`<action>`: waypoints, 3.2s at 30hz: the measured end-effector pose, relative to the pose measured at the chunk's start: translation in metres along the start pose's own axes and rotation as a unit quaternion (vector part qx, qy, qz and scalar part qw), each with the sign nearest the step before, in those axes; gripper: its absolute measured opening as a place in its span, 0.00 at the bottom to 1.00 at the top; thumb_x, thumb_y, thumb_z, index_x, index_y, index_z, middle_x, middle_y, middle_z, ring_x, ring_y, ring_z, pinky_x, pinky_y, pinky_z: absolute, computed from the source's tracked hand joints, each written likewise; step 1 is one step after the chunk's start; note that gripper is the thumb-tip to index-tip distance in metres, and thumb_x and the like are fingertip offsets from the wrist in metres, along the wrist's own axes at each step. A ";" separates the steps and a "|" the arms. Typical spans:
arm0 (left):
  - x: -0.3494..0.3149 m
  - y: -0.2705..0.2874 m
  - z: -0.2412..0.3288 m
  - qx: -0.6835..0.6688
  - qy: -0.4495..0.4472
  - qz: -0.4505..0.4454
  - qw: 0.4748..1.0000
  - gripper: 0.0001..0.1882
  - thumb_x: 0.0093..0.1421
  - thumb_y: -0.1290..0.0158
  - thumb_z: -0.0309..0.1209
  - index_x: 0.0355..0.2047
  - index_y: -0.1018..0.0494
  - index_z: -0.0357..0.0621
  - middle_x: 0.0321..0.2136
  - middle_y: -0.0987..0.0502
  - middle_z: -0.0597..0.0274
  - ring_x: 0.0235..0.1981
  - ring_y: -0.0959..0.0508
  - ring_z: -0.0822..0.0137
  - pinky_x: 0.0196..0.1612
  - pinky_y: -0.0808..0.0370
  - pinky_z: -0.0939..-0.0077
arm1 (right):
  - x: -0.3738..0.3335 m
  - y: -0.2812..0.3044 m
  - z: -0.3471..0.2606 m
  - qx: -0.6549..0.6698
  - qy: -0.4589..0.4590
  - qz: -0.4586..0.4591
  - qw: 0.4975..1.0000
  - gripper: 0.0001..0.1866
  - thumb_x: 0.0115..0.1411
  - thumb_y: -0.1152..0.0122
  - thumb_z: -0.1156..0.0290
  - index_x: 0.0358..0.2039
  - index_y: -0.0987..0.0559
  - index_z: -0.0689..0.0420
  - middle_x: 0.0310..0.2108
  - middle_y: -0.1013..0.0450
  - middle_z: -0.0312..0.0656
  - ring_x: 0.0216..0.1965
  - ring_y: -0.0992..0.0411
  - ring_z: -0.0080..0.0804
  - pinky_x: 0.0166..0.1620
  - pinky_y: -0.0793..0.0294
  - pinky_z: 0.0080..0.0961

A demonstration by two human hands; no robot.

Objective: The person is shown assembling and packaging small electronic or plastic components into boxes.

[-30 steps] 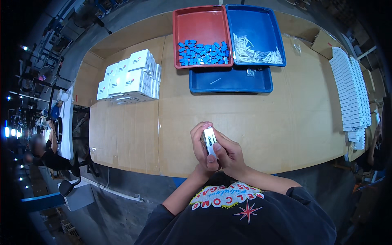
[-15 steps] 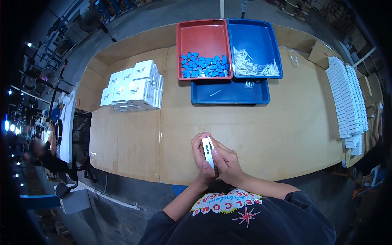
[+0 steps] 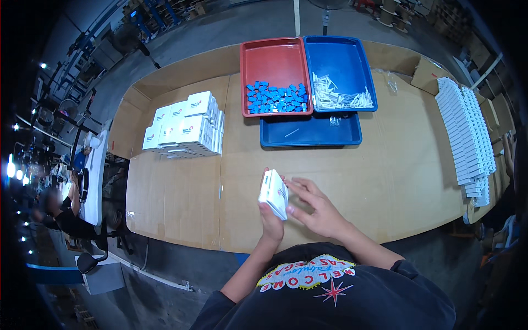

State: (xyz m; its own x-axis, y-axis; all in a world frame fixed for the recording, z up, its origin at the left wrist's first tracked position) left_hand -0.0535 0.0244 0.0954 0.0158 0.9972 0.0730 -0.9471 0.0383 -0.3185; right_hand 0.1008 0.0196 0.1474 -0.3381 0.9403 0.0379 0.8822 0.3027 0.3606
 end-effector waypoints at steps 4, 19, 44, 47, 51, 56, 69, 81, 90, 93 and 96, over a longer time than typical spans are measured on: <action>0.001 -0.007 0.007 -0.174 0.189 0.065 0.964 0.42 0.74 0.73 0.66 0.71 0.42 0.45 0.62 0.28 0.54 0.62 0.26 0.57 0.65 0.30 0.56 | 0.005 0.007 -0.007 -0.098 0.157 0.045 0.982 0.41 0.58 0.27 0.54 0.69 0.30 0.56 0.71 0.42 0.59 0.71 0.39 0.60 0.71 0.38 0.50; 0.001 -0.034 0.046 -0.218 0.290 -0.003 0.932 0.38 0.75 0.74 0.64 0.65 0.37 0.47 0.55 0.25 0.55 0.56 0.21 0.62 0.55 0.21 0.65 | 0.030 0.013 0.014 -0.149 0.392 0.085 0.904 0.43 0.53 0.25 0.45 0.56 0.25 0.68 0.58 0.28 0.66 0.58 0.25 0.63 0.62 0.27 0.54; 0.015 -0.021 -0.006 -0.131 0.211 0.075 0.966 0.33 0.78 0.69 0.54 0.73 0.46 0.48 0.62 0.32 0.55 0.63 0.29 0.62 0.65 0.30 0.64 | 0.009 0.001 0.032 -0.055 0.145 0.050 0.987 0.26 0.66 0.44 0.78 0.65 0.28 0.64 0.68 0.35 0.55 0.68 0.34 0.54 0.68 0.33 0.40; 0.013 -0.016 -0.016 -0.128 0.200 0.075 0.969 0.31 0.78 0.65 0.53 0.71 0.45 0.46 0.59 0.30 0.56 0.61 0.27 0.65 0.61 0.27 0.66 | 0.011 -0.002 0.037 -0.094 0.168 0.064 0.979 0.27 0.63 0.42 0.79 0.64 0.28 0.65 0.66 0.32 0.55 0.65 0.30 0.54 0.65 0.28 0.40; 0.011 -0.022 -0.010 -0.084 0.190 0.081 0.975 0.29 0.78 0.61 0.50 0.71 0.45 0.46 0.56 0.30 0.57 0.56 0.26 0.68 0.57 0.25 0.69 | 0.013 -0.003 0.041 -0.131 0.212 0.080 0.965 0.28 0.64 0.44 0.79 0.66 0.30 0.67 0.63 0.29 0.59 0.60 0.26 0.57 0.61 0.25 0.41; 0.011 -0.028 -0.004 -0.055 0.168 0.103 0.979 0.30 0.79 0.59 0.46 0.72 0.49 0.44 0.57 0.34 0.57 0.58 0.32 0.69 0.58 0.32 0.71 | 0.013 -0.003 0.043 -0.132 0.215 0.074 0.965 0.28 0.64 0.42 0.79 0.65 0.30 0.68 0.63 0.28 0.58 0.59 0.25 0.55 0.60 0.22 0.41; 0.005 -0.033 -0.020 -0.014 0.138 0.129 0.982 0.28 0.79 0.63 0.47 0.69 0.44 0.41 0.51 0.29 0.55 0.53 0.27 0.66 0.56 0.28 0.67 | 0.003 -0.030 0.061 -0.134 0.187 0.120 0.966 0.26 0.66 0.47 0.79 0.65 0.32 0.69 0.53 0.24 0.63 0.45 0.19 0.54 0.47 0.17 0.40; -0.008 -0.037 -0.018 -0.083 0.175 0.172 0.966 0.28 0.77 0.64 0.49 0.65 0.41 0.41 0.53 0.30 0.54 0.55 0.27 0.64 0.60 0.30 0.66 | -0.006 -0.035 0.061 -0.154 0.215 0.128 0.956 0.26 0.63 0.44 0.79 0.62 0.30 0.71 0.54 0.23 0.62 0.49 0.18 0.54 0.47 0.14 0.38; 0.013 -0.011 -0.001 -0.067 0.085 0.031 0.994 0.34 0.71 0.58 0.39 0.75 0.50 0.45 0.60 0.32 0.48 0.63 0.31 0.58 0.68 0.36 0.62 | -0.005 -0.004 0.027 -0.056 0.157 0.037 0.985 0.24 0.72 0.47 0.74 0.67 0.31 0.63 0.62 0.28 0.54 0.62 0.26 0.43 0.63 0.26 0.37; 0.009 -0.008 0.001 0.035 0.011 -0.018 0.999 0.40 0.62 0.53 0.33 0.74 0.50 0.44 0.64 0.36 0.46 0.68 0.35 0.55 0.72 0.41 0.59 | -0.011 -0.003 0.041 0.302 -0.144 0.029 0.942 0.22 0.76 0.48 0.67 0.67 0.30 0.60 0.59 0.26 0.45 0.59 0.25 0.33 0.60 0.25 0.30; -0.001 -0.007 -0.001 0.176 -0.045 -0.118 0.976 0.48 0.56 0.49 0.28 0.75 0.57 0.46 0.70 0.45 0.46 0.73 0.43 0.51 0.76 0.51 0.55 | 0.000 0.006 0.019 0.396 -0.216 0.000 0.893 0.23 0.77 0.50 0.61 0.67 0.30 0.59 0.55 0.26 0.41 0.56 0.27 0.26 0.57 0.25 0.26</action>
State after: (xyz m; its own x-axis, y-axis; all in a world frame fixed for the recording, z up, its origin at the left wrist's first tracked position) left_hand -0.0463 0.0234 0.0971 0.2329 0.9530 0.1936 -0.9724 0.2255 0.0600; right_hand 0.1124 0.0248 0.1319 -0.3305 0.8612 -0.3862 0.8951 0.1562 -0.4177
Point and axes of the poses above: each hand's wrist, its own x-axis towards the middle knuckle, its own y-axis out of the back of the hand, z = x × y, the point moved 1 cm from there along x, towards the middle knuckle
